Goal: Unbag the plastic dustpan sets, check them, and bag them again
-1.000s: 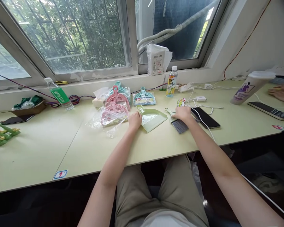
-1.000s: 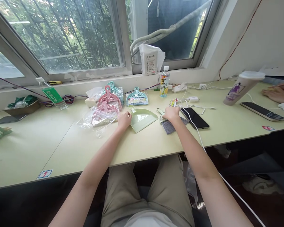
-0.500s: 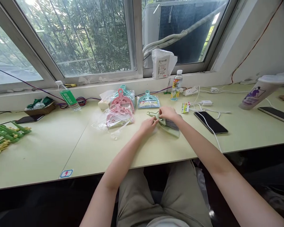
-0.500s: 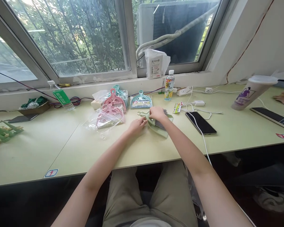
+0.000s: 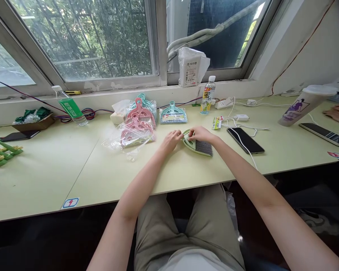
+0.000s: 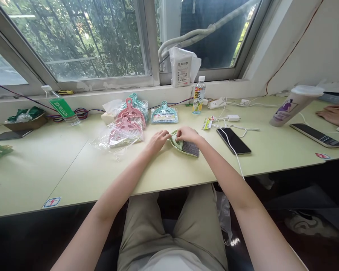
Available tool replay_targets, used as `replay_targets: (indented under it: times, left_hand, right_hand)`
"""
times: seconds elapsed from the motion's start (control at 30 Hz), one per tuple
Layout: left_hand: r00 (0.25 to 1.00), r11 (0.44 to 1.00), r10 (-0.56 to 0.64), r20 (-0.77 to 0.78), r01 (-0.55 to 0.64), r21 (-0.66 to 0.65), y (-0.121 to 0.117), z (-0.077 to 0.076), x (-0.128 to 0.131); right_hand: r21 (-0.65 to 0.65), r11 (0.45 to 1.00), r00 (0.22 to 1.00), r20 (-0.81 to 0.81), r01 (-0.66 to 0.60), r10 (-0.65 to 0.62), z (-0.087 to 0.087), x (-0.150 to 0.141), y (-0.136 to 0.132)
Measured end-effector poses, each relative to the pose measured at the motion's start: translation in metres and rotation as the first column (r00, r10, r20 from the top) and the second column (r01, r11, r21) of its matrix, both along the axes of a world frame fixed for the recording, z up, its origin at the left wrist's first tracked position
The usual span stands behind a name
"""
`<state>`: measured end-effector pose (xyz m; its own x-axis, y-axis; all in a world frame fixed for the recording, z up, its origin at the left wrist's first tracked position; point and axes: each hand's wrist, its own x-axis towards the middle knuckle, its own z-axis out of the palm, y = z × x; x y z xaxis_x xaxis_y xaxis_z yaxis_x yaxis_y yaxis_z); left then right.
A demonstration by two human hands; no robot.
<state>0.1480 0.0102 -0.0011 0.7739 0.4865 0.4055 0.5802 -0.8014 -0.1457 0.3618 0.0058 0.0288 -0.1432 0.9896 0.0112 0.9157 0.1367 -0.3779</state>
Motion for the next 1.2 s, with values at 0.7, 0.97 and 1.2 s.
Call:
replay_targets:
  times: [0.7,0.97,1.2]
  left_hand:
    - [0.991,0.994,0.018,-0.134,-0.032,-0.104,-0.007,0.005,-0.003]
    - [0.991,0.980,0.037,-0.130,-0.061,-0.187,-0.007,0.002,0.000]
    - [0.991,0.984,0.037,-0.129,-0.059,-0.168,-0.006,0.002,-0.003]
  right_hand:
    - [0.019,0.995,0.993,-0.064,-0.096,0.097,0.002,-0.023,-0.009]
    - [-0.004,0.996,0.994,0.069,-0.086,0.086,0.005,-0.024,-0.009]
    - [0.028,0.996,0.996,0.047,-0.080,0.079,-0.001,-0.025,-0.009]
